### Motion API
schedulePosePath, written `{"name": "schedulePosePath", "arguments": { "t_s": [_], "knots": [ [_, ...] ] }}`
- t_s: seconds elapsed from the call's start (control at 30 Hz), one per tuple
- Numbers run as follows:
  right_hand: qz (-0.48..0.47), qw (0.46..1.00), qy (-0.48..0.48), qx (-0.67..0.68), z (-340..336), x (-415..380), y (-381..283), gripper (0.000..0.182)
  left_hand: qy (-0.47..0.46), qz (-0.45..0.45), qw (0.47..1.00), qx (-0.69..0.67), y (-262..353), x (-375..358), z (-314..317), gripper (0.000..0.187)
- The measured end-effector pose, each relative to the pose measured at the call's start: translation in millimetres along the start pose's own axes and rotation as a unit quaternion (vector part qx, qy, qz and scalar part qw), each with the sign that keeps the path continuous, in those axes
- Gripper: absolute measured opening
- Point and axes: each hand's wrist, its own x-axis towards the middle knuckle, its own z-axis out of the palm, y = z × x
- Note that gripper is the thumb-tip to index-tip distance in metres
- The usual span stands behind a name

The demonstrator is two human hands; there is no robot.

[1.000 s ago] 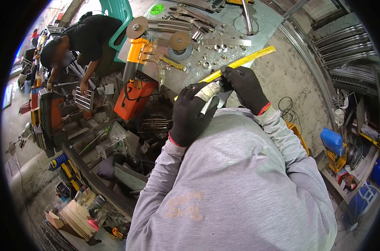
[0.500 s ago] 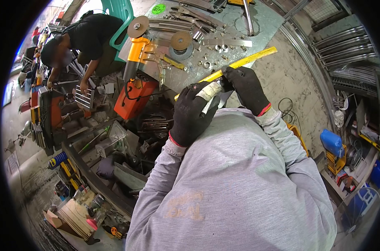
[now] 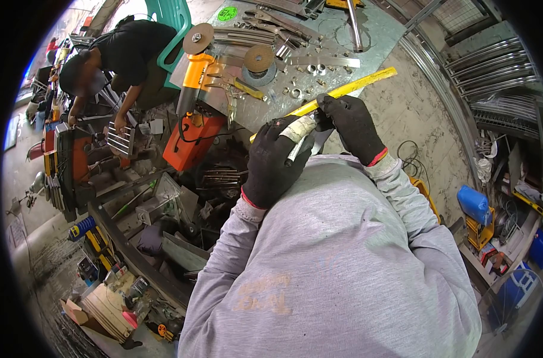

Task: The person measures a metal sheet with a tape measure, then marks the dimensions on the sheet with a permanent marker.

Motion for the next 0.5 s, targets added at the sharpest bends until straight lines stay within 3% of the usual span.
{"name": "schedulePosePath", "arguments": {
  "t_s": [0.5],
  "knots": [
    [-0.003, 1.000, 0.001, 0.013, -3.2, 3.2, 8.1, 0.038, -0.005, -0.017, 1.000, -0.006, -4.5, -6.4, 4.3, 0.041]
  ]
}}
